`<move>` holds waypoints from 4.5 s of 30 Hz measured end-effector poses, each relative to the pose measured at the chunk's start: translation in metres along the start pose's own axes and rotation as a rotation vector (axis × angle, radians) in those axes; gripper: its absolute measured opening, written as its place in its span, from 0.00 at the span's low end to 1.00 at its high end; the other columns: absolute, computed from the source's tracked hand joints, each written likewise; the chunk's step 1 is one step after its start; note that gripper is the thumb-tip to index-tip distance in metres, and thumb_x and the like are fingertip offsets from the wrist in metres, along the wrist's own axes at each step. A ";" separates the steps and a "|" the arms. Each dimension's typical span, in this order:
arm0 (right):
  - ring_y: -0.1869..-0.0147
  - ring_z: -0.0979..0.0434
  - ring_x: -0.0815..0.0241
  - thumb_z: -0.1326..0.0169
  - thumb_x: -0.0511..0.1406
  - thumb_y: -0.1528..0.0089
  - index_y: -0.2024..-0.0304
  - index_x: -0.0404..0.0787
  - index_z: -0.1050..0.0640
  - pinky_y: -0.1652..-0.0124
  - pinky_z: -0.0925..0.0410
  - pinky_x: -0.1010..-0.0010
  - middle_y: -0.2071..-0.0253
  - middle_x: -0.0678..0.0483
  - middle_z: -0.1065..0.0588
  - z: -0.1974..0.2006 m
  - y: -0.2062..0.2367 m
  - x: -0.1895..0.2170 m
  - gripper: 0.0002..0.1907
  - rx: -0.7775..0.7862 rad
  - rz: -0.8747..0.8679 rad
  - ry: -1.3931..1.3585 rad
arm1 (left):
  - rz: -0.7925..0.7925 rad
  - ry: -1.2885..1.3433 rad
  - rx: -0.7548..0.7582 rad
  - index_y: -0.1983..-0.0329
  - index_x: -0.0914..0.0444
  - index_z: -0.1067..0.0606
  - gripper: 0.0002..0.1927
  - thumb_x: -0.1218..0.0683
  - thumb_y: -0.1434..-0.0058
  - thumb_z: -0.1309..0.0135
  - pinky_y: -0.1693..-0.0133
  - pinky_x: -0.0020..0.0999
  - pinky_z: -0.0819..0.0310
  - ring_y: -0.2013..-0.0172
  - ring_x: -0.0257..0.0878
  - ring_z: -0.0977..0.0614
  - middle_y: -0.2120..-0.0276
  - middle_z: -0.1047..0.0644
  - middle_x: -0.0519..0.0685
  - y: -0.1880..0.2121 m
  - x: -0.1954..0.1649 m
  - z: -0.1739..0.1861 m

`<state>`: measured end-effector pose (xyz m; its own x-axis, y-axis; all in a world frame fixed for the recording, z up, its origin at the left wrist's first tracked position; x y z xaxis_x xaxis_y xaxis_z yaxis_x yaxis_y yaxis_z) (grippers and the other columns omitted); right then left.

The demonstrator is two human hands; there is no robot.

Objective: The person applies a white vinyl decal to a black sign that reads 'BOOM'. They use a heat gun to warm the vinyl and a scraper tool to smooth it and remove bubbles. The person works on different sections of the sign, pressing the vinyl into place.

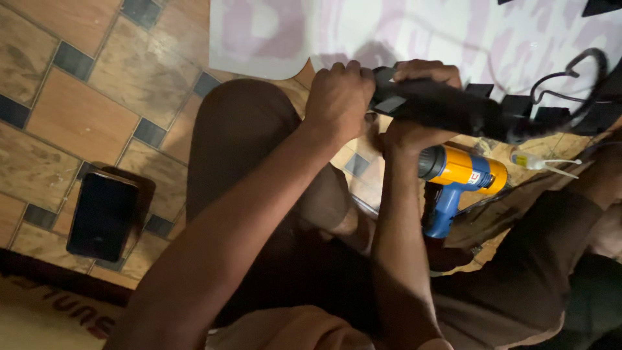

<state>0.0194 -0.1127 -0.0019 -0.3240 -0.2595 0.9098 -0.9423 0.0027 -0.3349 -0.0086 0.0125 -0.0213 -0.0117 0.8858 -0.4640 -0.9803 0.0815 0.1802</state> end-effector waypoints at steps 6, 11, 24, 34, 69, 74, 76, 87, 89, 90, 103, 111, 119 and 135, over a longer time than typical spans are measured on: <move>0.57 0.23 0.45 0.71 0.60 0.33 0.60 0.30 0.30 0.48 0.28 0.62 0.61 0.36 0.24 0.013 -0.002 0.010 0.39 0.095 0.015 0.106 | -0.019 -0.021 -0.014 0.57 0.67 0.23 0.31 0.43 0.58 0.29 0.61 0.43 0.24 0.60 0.48 0.19 0.62 0.22 0.53 0.001 -0.012 0.006; 0.60 0.24 0.46 0.73 0.63 0.32 0.60 0.29 0.30 0.50 0.29 0.62 0.63 0.36 0.24 0.028 -0.005 0.009 0.43 0.153 -0.040 0.024 | 0.023 -0.024 0.039 0.62 0.62 0.22 0.21 0.52 0.59 0.32 0.64 0.45 0.24 0.61 0.47 0.19 0.65 0.21 0.51 0.021 -0.011 -0.002; 0.53 0.23 0.45 0.67 0.64 0.31 0.57 0.30 0.30 0.44 0.30 0.61 0.58 0.38 0.24 0.006 0.005 0.010 0.41 0.199 -0.106 0.010 | -0.109 -0.179 -0.220 0.79 0.56 0.19 0.04 0.57 0.51 0.41 0.69 0.43 0.24 0.71 0.46 0.17 0.77 0.20 0.48 0.046 -0.009 -0.005; 0.61 0.23 0.51 0.73 0.67 0.34 0.66 0.31 0.28 0.41 0.38 0.63 0.68 0.42 0.24 0.002 -0.015 0.005 0.47 0.309 0.047 0.278 | -0.095 -0.204 -0.165 0.77 0.57 0.19 0.03 0.57 0.50 0.42 0.69 0.42 0.25 0.71 0.45 0.18 0.76 0.20 0.50 0.044 -0.009 -0.012; 0.69 0.28 0.46 0.63 0.61 0.33 0.67 0.31 0.31 0.67 0.32 0.65 0.72 0.39 0.28 0.004 -0.010 -0.006 0.37 0.282 0.161 -0.033 | -0.091 -0.003 -0.295 0.76 0.55 0.18 0.06 0.54 0.46 0.43 0.66 0.47 0.26 0.68 0.49 0.19 0.75 0.21 0.50 0.050 -0.013 0.016; 0.70 0.28 0.47 0.67 0.62 0.31 0.68 0.32 0.31 0.67 0.31 0.63 0.73 0.39 0.27 0.003 -0.011 -0.013 0.39 0.251 0.121 -0.067 | -0.088 -0.024 -0.247 0.74 0.54 0.18 0.05 0.56 0.47 0.44 0.65 0.46 0.26 0.68 0.47 0.18 0.75 0.21 0.49 0.048 -0.013 0.016; 0.71 0.27 0.47 0.69 0.62 0.30 0.68 0.32 0.30 0.67 0.31 0.63 0.73 0.39 0.27 0.004 -0.011 -0.015 0.40 0.235 0.103 -0.088 | -0.079 -0.055 -0.197 0.75 0.53 0.18 0.05 0.56 0.47 0.44 0.65 0.46 0.26 0.67 0.47 0.18 0.75 0.21 0.49 0.047 -0.013 0.014; 0.71 0.27 0.48 0.66 0.61 0.30 0.66 0.32 0.30 0.65 0.31 0.62 0.71 0.38 0.27 0.006 -0.011 -0.011 0.38 0.245 0.091 -0.013 | -0.072 0.015 -0.265 0.73 0.53 0.16 0.05 0.55 0.49 0.42 0.65 0.45 0.26 0.67 0.46 0.18 0.75 0.21 0.49 0.048 -0.010 0.018; 0.71 0.27 0.48 0.67 0.61 0.30 0.66 0.32 0.30 0.65 0.30 0.62 0.72 0.38 0.27 0.003 -0.011 -0.009 0.39 0.268 0.114 -0.032 | -0.068 0.005 -0.264 0.73 0.53 0.17 0.05 0.56 0.49 0.42 0.65 0.44 0.26 0.67 0.46 0.18 0.75 0.20 0.48 0.048 -0.010 0.017; 0.71 0.27 0.48 0.67 0.61 0.30 0.66 0.32 0.30 0.65 0.29 0.62 0.72 0.39 0.27 0.001 -0.010 -0.009 0.39 0.280 0.126 -0.043 | -0.069 0.015 -0.293 0.73 0.53 0.16 0.05 0.56 0.48 0.42 0.65 0.44 0.26 0.68 0.46 0.18 0.75 0.21 0.49 0.049 -0.010 0.019; 0.70 0.26 0.48 0.58 0.56 0.30 0.66 0.33 0.30 0.68 0.31 0.65 0.71 0.40 0.26 0.012 -0.011 -0.016 0.31 0.246 0.179 -0.029 | -0.037 0.004 -0.325 0.81 0.57 0.19 0.04 0.55 0.52 0.40 0.66 0.45 0.27 0.70 0.47 0.19 0.76 0.21 0.51 0.047 -0.012 0.013; 0.74 0.29 0.53 0.52 0.54 0.32 0.65 0.35 0.33 0.72 0.36 0.70 0.75 0.43 0.29 0.000 -0.012 -0.009 0.27 0.255 0.289 -0.080 | -0.008 -0.011 -0.259 0.67 0.62 0.19 0.07 0.54 0.44 0.38 0.66 0.44 0.26 0.69 0.44 0.20 0.73 0.22 0.53 0.046 -0.011 0.018; 0.74 0.27 0.53 0.53 0.60 0.33 0.67 0.37 0.33 0.72 0.33 0.71 0.76 0.45 0.28 -0.007 -0.015 -0.006 0.32 0.210 0.204 -0.087 | 0.022 -0.012 -0.057 0.57 0.65 0.24 0.30 0.46 0.60 0.31 0.62 0.43 0.23 0.62 0.47 0.19 0.62 0.23 0.53 0.017 -0.014 0.003; 0.74 0.31 0.55 0.70 0.62 0.30 0.70 0.34 0.31 0.69 0.34 0.69 0.75 0.44 0.29 -0.006 -0.006 -0.010 0.39 0.110 0.074 -0.231 | -0.097 0.061 -0.139 0.69 0.63 0.19 0.12 0.54 0.56 0.33 0.59 0.44 0.23 0.63 0.50 0.18 0.67 0.20 0.54 0.002 -0.007 -0.014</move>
<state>0.0276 -0.1042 -0.0072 -0.3517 -0.4761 0.8060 -0.8980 -0.0716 -0.4341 -0.0136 -0.0003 -0.0295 0.0761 0.8469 -0.5263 -0.9952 0.0970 0.0121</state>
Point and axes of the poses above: each hand's wrist, its own y-axis away from the middle knuckle, its own z-axis out of the back of the hand, x = y × z, the point moved 5 cm from there along -y, towards the middle knuckle
